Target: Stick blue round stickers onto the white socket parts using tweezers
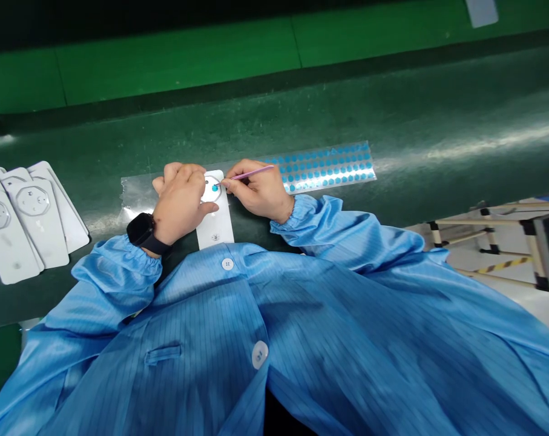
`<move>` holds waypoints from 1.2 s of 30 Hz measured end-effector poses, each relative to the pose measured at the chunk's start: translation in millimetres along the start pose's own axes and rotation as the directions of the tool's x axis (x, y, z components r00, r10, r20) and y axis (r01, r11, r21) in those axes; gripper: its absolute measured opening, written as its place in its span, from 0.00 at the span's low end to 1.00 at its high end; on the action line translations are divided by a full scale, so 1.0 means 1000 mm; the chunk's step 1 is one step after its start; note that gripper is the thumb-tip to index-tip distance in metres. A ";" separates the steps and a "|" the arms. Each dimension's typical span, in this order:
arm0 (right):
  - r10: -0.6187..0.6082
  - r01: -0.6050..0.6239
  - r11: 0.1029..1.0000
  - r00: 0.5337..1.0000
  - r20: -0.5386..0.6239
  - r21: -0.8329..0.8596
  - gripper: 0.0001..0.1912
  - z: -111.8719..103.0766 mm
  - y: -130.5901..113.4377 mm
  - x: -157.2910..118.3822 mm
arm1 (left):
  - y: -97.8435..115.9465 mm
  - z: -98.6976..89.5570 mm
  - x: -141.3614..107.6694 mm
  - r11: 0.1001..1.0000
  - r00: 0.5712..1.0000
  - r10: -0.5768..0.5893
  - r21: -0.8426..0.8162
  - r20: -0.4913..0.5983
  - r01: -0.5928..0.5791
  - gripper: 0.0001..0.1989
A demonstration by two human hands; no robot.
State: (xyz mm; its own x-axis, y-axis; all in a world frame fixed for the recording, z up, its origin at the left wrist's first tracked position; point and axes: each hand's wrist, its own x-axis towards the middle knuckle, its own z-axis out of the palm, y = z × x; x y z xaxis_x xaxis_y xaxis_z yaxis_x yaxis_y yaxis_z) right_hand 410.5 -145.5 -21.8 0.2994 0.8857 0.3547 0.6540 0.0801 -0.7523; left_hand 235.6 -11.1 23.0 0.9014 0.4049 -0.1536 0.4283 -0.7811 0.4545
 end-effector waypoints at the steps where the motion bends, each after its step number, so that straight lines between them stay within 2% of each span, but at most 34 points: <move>1: 0.001 -0.001 1.000 1.000 -0.004 -0.001 0.13 0.000 0.000 0.000 | -0.001 0.001 0.000 1.000 1.000 0.004 -0.002 -0.005 -0.004 0.20; 5: 0.005 -0.005 1.000 1.000 0.005 -0.010 0.14 -0.001 0.000 0.000 | -0.004 0.005 0.001 0.999 0.999 0.033 -0.017 -0.036 -0.034 0.22; 10: 0.068 -0.068 0.998 0.998 0.015 0.019 0.15 0.001 -0.001 0.001 | -0.009 0.009 0.006 0.999 0.998 0.029 -0.024 -0.062 -0.030 0.22; 12: 0.123 -0.120 0.987 0.992 -0.017 0.109 0.17 0.001 -0.001 0.003 | -0.011 0.011 0.006 0.999 0.996 0.022 -0.039 -0.090 -0.026 0.24; 16: 0.243 -0.165 0.911 0.955 -0.169 0.377 0.22 -0.001 -0.006 0.004 | -0.014 0.019 0.004 0.989 0.981 0.017 -0.142 -0.194 -0.045 0.27; 17: 0.272 -0.194 0.892 0.952 -0.141 0.408 0.22 -0.001 -0.009 0.004 | -0.013 0.022 0.004 0.982 0.969 0.027 -0.173 -0.245 -0.071 0.28; 19: 0.303 -0.297 0.873 0.952 0.046 0.388 0.18 -0.002 -0.015 0.007 | -0.011 0.027 0.007 0.970 0.931 0.039 -0.210 -0.362 -0.123 0.28; 21: 0.313 -0.384 0.868 0.915 0.254 0.316 0.11 -0.002 -0.021 0.020 | -0.010 0.023 0.011 0.970 0.882 0.018 -0.207 -0.471 -0.130 0.27; 22: 0.324 -0.414 0.861 0.895 0.308 0.297 0.07 -0.001 -0.023 0.033 | -0.012 0.017 0.011 0.975 0.854 -0.005 -0.191 -0.521 -0.111 0.26; 24: 0.387 -0.469 0.825 0.876 0.288 0.316 0.03 0.004 -0.025 0.075 | -0.023 -0.006 0.004 0.990 0.791 -0.082 -0.139 -0.606 -0.003 0.24; 26: 0.465 -0.491 0.809 0.871 0.159 0.323 0.09 0.009 -0.024 0.131 | -0.041 -0.038 -0.018 0.977 0.721 -0.201 -0.081 -0.663 0.198 0.20; 29: 0.460 -0.451 0.844 0.887 0.040 0.291 0.12 0.006 -0.013 0.216 | -0.076 -0.082 -0.069 0.856 0.605 -0.417 -0.071 -0.679 0.511 0.19; 30: 0.449 -0.438 0.883 0.893 -0.033 0.168 0.13 0.001 -0.008 0.236 | -0.087 -0.091 -0.086 0.807 0.580 -0.484 -0.079 -0.656 0.585 0.22; 31: 0.429 -0.428 0.903 0.899 -0.090 0.034 0.14 -0.004 -0.003 0.251 | -0.097 -0.095 -0.100 0.747 0.554 -0.563 -0.091 -0.614 0.659 0.25; 32: 0.440 -0.448 0.894 0.885 -0.153 -0.020 0.17 -0.010 0.001 0.258 | -0.104 -0.096 -0.113 0.680 0.515 -0.639 -0.106 -0.571 0.726 0.27; 33: 0.442 -0.463 0.883 0.874 -0.201 -0.071 0.19 -0.016 0.003 0.260 | -0.110 -0.093 -0.122 0.632 0.504 -0.696 -0.103 -0.511 0.768 0.29; 34: 0.428 -0.456 0.883 0.879 -0.212 -0.108 0.19 -0.021 0.003 0.256 | -0.113 -0.087 -0.128 0.599 0.504 -0.738 -0.094 -0.448 0.795 0.29; 36: 0.388 -0.413 0.898 0.905 -0.173 -0.150 0.15 -0.030 -0.001 0.237 | -0.113 -0.073 -0.132 0.590 0.538 -0.764 -0.049 -0.356 0.806 0.29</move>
State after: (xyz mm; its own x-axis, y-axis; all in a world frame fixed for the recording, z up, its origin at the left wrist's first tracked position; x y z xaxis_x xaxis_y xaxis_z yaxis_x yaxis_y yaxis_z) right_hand 501.3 51.1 79.9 0.6448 0.7540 0.1254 0.5679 -0.3627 -0.7389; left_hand 63.5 58.6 56.0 0.1350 0.9838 -0.1178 0.9759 -0.1114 0.1876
